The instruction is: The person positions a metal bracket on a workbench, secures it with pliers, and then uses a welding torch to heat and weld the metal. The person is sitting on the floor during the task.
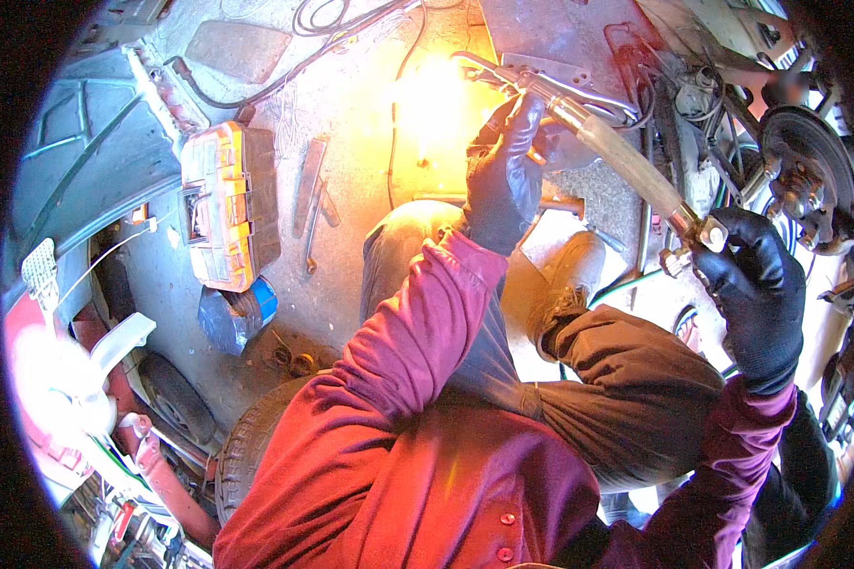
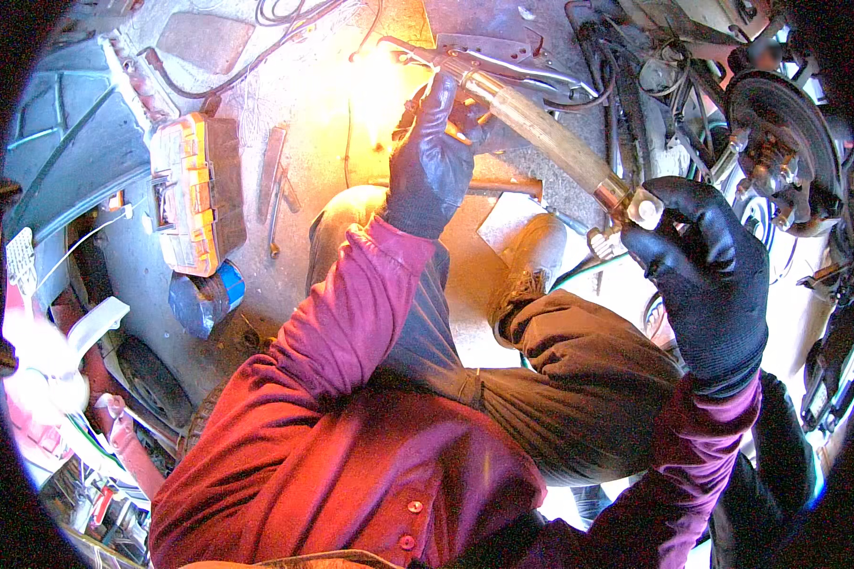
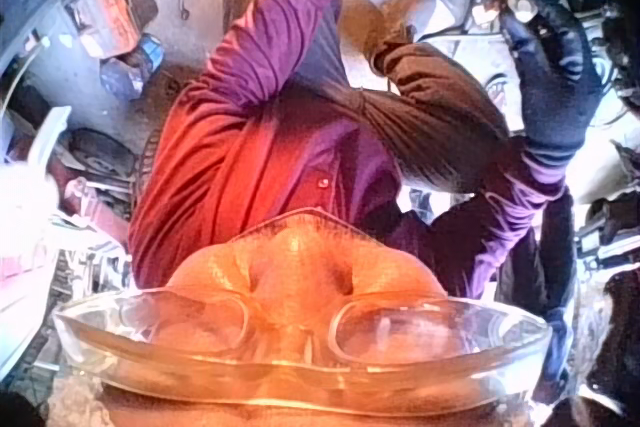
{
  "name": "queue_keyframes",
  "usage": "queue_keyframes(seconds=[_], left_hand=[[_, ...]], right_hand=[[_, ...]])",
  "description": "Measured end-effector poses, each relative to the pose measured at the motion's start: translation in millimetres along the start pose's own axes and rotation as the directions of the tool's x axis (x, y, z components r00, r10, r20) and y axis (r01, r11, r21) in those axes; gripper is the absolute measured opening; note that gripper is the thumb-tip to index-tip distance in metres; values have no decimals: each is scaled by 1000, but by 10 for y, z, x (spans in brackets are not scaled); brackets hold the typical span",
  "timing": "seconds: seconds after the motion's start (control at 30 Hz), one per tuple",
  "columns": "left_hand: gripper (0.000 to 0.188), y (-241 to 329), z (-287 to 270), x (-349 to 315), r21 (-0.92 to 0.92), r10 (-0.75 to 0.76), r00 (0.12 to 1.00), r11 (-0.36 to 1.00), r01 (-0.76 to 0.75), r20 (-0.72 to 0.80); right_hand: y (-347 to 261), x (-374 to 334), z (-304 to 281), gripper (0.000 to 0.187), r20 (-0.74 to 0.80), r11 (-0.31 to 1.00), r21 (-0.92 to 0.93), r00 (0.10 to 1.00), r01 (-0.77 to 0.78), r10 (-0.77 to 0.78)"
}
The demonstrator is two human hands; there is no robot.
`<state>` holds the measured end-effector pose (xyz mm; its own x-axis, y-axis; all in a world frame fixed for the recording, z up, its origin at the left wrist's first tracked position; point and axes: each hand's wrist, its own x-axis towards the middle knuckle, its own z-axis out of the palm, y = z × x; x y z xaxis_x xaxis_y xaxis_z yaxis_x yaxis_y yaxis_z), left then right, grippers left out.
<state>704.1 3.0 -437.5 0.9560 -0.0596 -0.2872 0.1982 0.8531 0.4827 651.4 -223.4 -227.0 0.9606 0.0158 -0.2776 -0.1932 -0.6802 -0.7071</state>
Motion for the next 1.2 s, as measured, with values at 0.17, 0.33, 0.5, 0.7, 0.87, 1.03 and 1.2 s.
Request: queue_keyframes(seconds=[0.17, 0.33, 0.5, 0.7, 0.87, 1.03, 1.2], left_hand=[[28, -13, 95, -42, -31, 46, 996, 998, -48, -74], [23, -44, -58, 120, -11, 14, 1000, 1000, -14, -27], [25, -124, -157, 155, -37, 31, 999, 999, -30, 27], [27, -122, -167, 156, -51, 45, 998, 998, -43, 41], [29, -90, -112, 149, -29, 38, 999, 999, -37, 23], [22, -52, -15, 148, -108, 40, 999, 993, -39, 0], [23, -32, 32, 139, -95, 37, 999, 995, -41, -40]], right_hand=[[13, 12, -21, 29, 23, 999, 12, 999, -47, 47], [34, 48, 6, 29, 8, 1000, 26, 1000, 16, -16], [7, 36, -10, 29, 17, 995, 47, 996, -87, 87], [1, 50, -18, 29, 41, 999, 28, 998, -44, 43], [11, 54, -21, 28, 37, 999, -9, 999, -34, 34], [8, 61, -22, 28, 44, 1000, 6, 999, -14, 14], [6, 53, -8, 30, 39, 999, 25, 998, -39, 38]])
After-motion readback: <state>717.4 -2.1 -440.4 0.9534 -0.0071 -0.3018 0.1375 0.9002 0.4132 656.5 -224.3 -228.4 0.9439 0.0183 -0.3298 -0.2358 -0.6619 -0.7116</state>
